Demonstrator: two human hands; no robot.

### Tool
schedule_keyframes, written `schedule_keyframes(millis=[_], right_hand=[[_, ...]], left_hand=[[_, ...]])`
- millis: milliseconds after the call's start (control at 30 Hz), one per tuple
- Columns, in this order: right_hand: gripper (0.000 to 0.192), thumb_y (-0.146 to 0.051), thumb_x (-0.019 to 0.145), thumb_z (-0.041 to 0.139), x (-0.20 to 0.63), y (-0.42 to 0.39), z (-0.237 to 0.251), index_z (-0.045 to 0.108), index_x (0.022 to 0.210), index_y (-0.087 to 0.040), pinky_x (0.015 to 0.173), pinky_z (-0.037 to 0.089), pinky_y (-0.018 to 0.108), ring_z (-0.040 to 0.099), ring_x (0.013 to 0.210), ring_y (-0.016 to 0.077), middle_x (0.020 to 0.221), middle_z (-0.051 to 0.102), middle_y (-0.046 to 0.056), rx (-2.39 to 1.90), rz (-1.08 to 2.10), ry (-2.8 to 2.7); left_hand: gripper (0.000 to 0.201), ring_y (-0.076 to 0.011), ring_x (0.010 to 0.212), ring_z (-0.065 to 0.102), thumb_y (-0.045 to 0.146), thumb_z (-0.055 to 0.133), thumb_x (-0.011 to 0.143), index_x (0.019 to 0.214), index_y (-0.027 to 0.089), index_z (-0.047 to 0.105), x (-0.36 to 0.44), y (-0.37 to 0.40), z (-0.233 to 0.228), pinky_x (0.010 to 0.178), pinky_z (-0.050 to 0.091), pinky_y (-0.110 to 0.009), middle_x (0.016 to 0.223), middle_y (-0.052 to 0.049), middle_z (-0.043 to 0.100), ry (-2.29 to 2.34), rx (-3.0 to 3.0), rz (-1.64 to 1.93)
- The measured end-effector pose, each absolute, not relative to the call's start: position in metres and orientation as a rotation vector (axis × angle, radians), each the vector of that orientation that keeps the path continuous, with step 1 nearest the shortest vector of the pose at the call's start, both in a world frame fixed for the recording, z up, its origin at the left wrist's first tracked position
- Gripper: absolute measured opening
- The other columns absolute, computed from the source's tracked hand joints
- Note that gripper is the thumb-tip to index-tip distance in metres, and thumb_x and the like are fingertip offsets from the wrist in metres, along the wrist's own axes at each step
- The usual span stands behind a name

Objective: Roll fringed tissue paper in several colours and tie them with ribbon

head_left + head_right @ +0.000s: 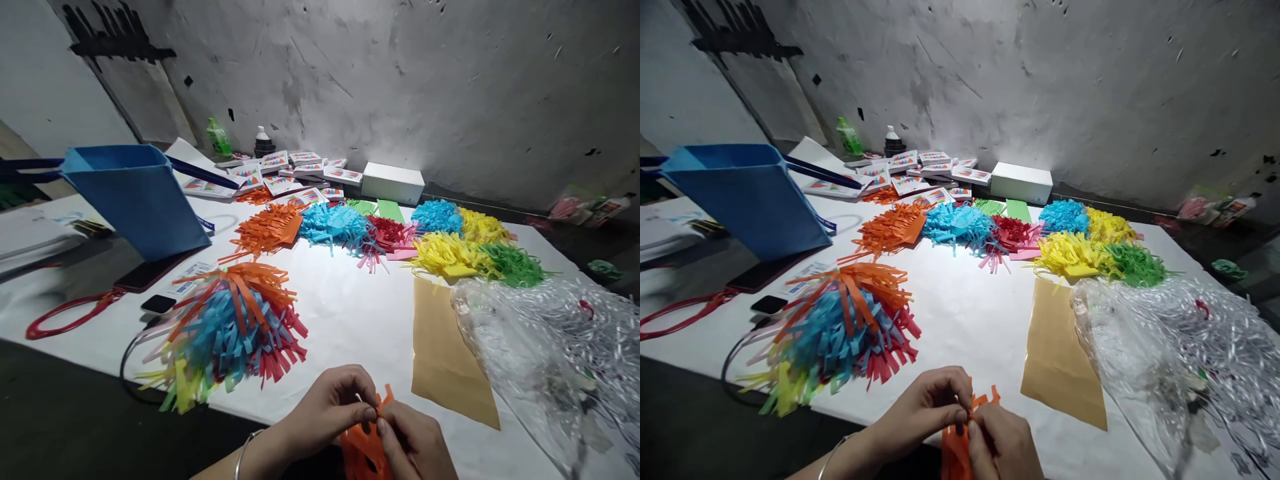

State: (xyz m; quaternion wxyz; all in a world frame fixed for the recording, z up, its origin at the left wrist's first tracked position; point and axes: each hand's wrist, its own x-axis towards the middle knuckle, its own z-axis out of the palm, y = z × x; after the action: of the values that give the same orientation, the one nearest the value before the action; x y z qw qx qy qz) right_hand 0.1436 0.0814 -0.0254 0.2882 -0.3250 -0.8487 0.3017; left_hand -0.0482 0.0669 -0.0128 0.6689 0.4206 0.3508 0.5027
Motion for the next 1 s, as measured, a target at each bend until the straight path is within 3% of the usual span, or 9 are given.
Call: schedule_keyframes(millis=[300, 500, 667, 867, 1000], right_hand=[[0.027, -0.034, 0.102, 0.043, 0.139, 0.073, -0.037, 0.060, 0.084, -0.024, 0.057, 0.041, 0.021, 0.059, 0.060, 0.0116, 0.070, 0.063, -0.002, -0.918, 0.922, -2.064], [0.022, -0.020, 0.100, 0.043, 0.139, 0.070, -0.041, 0.060, 0.086, -0.023, 0.060, 0.042, 0.025, 0.060, 0.062, 0.0147, 0.069, 0.062, 0.001, -0.956, 0.575, -2.143], [0.022, -0.026, 0.103, 0.042, 0.141, 0.070, -0.041, 0.061, 0.091, -0.024, 0.065, 0.045, 0.022, 0.064, 0.069, 0.0129, 0.077, 0.065, -0.001, -0.922, 0.904, -2.048], [0.018, -0.020, 0.101, 0.045, 0.145, 0.071, -0.044, 0.060, 0.092, -0.024, 0.062, 0.044, 0.023, 0.062, 0.065, 0.0136, 0.073, 0.064, -0.002, -0.903, 0.720, -2.112], [0.020, -0.021, 0.101, 0.044, 0.145, 0.071, -0.045, 0.060, 0.090, -0.024, 0.062, 0.044, 0.022, 0.062, 0.065, 0.0134, 0.073, 0.064, -0.002, -0.901, 0.789, -2.094]], left_hand=[[0.024, -0.0120, 0.066, 0.057, 0.031, 0.086, 0.073, 0.078, 0.013, 0.070, -0.044, 0.067, -0.010, 0.064, 0.044, -0.023, 0.073, -0.002, 0.066, 0.827, 0.864, 1.094], [0.015, -0.0126, 0.067, 0.057, 0.020, 0.083, 0.070, 0.074, 0.014, 0.070, -0.038, 0.066, -0.014, 0.065, 0.045, -0.023, 0.071, -0.001, 0.066, 0.928, 0.848, 1.152], [0.019, -0.0125, 0.065, 0.058, 0.023, 0.085, 0.070, 0.074, 0.014, 0.068, -0.036, 0.066, -0.019, 0.063, 0.045, -0.023, 0.071, 0.000, 0.066, 0.891, 0.804, 1.174], [0.022, -0.0127, 0.070, 0.059, 0.026, 0.086, 0.071, 0.078, 0.014, 0.069, -0.034, 0.065, -0.021, 0.068, 0.045, -0.023, 0.074, 0.000, 0.067, 0.885, 0.821, 1.186], [0.024, -0.0136, 0.073, 0.060, 0.026, 0.088, 0.069, 0.078, 0.014, 0.069, -0.038, 0.066, -0.020, 0.070, 0.045, -0.024, 0.076, -0.001, 0.069, 0.921, 0.846, 1.128]])
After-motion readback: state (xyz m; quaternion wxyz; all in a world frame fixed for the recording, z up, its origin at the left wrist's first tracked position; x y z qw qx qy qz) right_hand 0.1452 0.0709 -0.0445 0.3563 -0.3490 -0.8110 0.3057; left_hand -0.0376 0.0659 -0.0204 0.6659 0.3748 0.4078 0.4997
